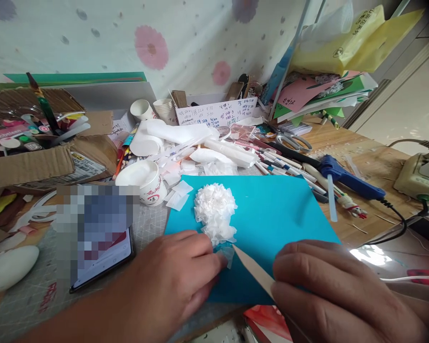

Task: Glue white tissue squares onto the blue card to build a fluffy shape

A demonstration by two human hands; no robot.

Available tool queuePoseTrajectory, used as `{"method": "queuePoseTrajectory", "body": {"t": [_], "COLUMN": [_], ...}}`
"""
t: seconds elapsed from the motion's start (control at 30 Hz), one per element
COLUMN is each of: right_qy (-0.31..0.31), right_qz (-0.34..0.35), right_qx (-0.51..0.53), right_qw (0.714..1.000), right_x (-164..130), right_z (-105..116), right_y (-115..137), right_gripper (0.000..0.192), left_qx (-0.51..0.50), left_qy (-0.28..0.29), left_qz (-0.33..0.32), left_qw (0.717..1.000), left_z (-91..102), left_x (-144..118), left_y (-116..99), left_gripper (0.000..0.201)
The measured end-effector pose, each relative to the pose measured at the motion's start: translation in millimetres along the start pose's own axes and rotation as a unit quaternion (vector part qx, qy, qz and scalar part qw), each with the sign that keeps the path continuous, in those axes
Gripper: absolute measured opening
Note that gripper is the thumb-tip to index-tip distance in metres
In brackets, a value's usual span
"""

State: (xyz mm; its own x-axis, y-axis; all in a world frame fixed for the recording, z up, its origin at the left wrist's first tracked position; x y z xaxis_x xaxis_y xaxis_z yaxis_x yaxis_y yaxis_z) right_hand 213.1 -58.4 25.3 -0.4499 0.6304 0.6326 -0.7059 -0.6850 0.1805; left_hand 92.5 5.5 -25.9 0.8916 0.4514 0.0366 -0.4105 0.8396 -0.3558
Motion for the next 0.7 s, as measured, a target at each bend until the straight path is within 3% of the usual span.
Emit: {"method": "queuePoseTrajectory", "body": {"t": [0.17, 0.37, 0.53, 0.7], "right_qy": [0.070, 0.087, 0.110, 0.115], "right_qz": [-0.001, -0.001, 0.014, 0.042], "right_qx": [0.016, 0.042, 0.048, 0.048], "right_qw": [0.997, 0.995, 0.993, 0.991], "right_x": [2, 0, -2, 0], "right_z": [-12, -18, -27, -25], "right_y": [0, 7, 9, 10], "right_gripper": [0.035, 0.040, 0.030, 0.035], "left_qx": [-0.019, -0.039, -0.036, -0.037], "left_qy": [0.003, 0.005, 0.005, 0.039], "left_qz": [0.010, 0.013, 0.008, 0.010], "left_qw": [1.000, 0.999, 0.999, 0.999], "left_z": [-0.2, 1.0, 1.8, -0.5], "left_x": [1, 2, 0, -1], "left_y": [-1, -3, -5, -5], "left_gripper": [0.021, 0.023, 0.025, 0.028]}}
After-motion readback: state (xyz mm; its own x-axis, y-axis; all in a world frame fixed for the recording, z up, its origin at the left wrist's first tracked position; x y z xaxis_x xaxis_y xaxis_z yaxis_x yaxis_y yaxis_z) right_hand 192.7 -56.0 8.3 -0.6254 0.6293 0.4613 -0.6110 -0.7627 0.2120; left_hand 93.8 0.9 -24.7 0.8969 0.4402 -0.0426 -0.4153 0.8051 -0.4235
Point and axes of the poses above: each hand's wrist, its own x-axis towards the middle knuckle, its own z-axis out of the back of the hand, y = z × x, the point moved 8 cm from there along x, towards the middle knuckle
